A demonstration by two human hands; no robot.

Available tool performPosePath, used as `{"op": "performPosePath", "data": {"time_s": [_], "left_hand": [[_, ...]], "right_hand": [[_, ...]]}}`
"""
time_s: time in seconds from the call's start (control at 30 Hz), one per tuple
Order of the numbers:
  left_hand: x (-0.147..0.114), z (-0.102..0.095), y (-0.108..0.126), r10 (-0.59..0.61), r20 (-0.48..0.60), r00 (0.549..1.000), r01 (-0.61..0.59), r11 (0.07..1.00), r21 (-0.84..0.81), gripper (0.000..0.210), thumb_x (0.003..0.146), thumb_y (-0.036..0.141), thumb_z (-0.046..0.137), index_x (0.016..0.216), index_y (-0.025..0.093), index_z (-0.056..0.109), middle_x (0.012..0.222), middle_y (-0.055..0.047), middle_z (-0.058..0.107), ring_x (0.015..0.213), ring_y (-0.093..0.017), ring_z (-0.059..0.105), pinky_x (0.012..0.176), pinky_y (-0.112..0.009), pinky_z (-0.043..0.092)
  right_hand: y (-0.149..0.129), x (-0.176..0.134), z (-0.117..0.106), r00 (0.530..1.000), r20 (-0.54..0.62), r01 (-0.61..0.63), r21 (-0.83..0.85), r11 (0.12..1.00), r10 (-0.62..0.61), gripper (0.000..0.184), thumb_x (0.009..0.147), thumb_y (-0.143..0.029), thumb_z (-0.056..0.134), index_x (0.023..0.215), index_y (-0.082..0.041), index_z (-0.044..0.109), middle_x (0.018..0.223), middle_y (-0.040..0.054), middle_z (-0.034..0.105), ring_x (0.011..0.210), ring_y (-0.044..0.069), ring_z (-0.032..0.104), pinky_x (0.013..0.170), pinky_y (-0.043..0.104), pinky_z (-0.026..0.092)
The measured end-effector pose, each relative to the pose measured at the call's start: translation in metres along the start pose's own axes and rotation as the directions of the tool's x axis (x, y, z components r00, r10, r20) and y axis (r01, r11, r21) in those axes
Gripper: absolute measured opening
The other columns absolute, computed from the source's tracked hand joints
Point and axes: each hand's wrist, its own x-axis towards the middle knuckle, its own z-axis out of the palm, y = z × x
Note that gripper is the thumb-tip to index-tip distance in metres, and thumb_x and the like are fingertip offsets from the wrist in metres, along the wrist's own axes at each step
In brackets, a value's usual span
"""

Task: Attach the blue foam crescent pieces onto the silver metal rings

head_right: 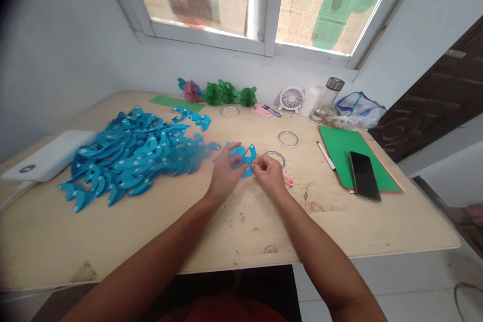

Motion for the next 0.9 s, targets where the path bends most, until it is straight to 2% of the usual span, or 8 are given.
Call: {"op": "performPosePath", "data": {"time_s": [0.3, 0.9], "left_hand": [[0.0006, -0.0006, -0.0030, 0.000, 0.012, 1.000, -0.001, 1.000, 0.028, 0.056, 0.066, 0.012, 0.059, 0.120, 0.020, 0.046, 0.062, 0.006, 0.055, 0.064, -0.011, 0.055, 0.064, -0.022, 0.042], [-0.0014, 0.0033, -0.0044, -0.025, -0.074, 0.997, 0.025, 1.000, -0.001, 0.053, 0.065, 0.009, 0.059, 0.115, 0.018, 0.046, 0.064, 0.004, 0.059, 0.065, -0.012, 0.058, 0.066, -0.024, 0.044]], "right_hand": [[-0.0028, -0.0008, -0.0001, 1.000, -0.001, 0.008, -0.020, 1.000, -0.008, 0.005, 0.066, -0.023, 0.058, 0.066, -0.018, 0.057, 0.060, -0.0008, 0.057, 0.055, 0.012, 0.049, 0.052, 0.024, 0.040], [-0.0058, -0.0032, 0.0020, 1.000, -0.008, 0.030, -0.060, 0.998, -0.030, 0.006, 0.068, -0.025, 0.058, 0.065, -0.019, 0.058, 0.061, -0.0003, 0.057, 0.055, 0.013, 0.049, 0.052, 0.025, 0.039]]}}
